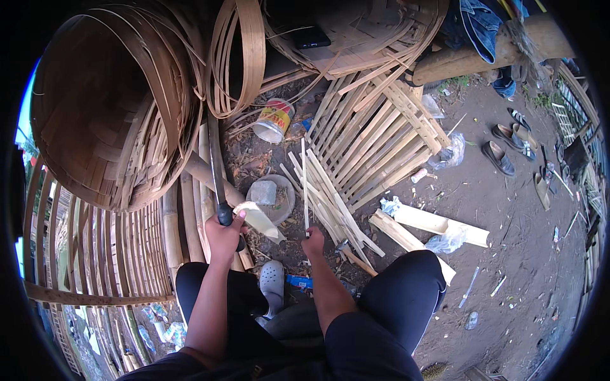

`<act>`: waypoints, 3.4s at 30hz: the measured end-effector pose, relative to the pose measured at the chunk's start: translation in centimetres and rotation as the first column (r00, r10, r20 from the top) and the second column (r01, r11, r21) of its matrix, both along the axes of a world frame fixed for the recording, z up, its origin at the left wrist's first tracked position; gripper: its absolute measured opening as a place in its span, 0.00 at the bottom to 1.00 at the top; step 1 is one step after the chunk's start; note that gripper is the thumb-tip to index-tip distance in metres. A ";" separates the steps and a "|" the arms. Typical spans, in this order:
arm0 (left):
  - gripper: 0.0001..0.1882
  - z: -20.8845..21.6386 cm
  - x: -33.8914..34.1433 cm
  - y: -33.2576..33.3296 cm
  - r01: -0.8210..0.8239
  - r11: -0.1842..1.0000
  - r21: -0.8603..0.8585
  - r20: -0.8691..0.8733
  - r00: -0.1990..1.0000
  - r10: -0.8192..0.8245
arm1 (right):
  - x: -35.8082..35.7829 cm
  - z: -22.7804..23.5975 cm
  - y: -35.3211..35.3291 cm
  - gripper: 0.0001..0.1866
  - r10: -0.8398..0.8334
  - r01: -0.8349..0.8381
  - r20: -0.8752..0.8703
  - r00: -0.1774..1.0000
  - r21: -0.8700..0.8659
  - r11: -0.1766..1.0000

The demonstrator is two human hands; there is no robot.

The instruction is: The person assembles bamboo furniture components, using a hammer to drive small bamboo pegs into pre-drilled holes in wooden strips and using a knife to trim pieces.

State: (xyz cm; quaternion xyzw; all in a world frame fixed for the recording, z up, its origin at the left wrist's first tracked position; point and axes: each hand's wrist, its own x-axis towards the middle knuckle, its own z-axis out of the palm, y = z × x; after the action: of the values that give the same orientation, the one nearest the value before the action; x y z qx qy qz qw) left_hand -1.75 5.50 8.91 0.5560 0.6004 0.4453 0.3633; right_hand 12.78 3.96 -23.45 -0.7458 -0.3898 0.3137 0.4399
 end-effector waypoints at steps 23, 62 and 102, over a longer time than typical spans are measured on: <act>0.15 0.3 2.5 -0.2 0.009 0.987 0.163 -0.159 0.987 0.018 | 25.1 53.5 20.6 0.27 -0.250 0.228 0.794 0.554 0.145 0.963; 0.14 -0.4 1.6 -0.1 -0.036 0.990 0.134 -0.210 0.976 0.064 | 16.1 47.7 2.0 0.32 0.560 0.119 -0.665 0.494 0.690 0.714; 0.18 -0.7 1.0 0.2 -0.028 0.991 0.130 -0.160 0.986 0.049 | 18.3 52.3 5.9 0.25 0.408 0.059 -0.517 0.753 0.670 0.740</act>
State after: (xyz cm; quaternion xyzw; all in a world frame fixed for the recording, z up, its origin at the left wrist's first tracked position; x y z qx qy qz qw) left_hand -0.73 5.69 8.16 0.6007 0.6093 0.4427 0.2681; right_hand 31.10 9.91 28.85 -0.3513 -0.3740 0.4332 0.7409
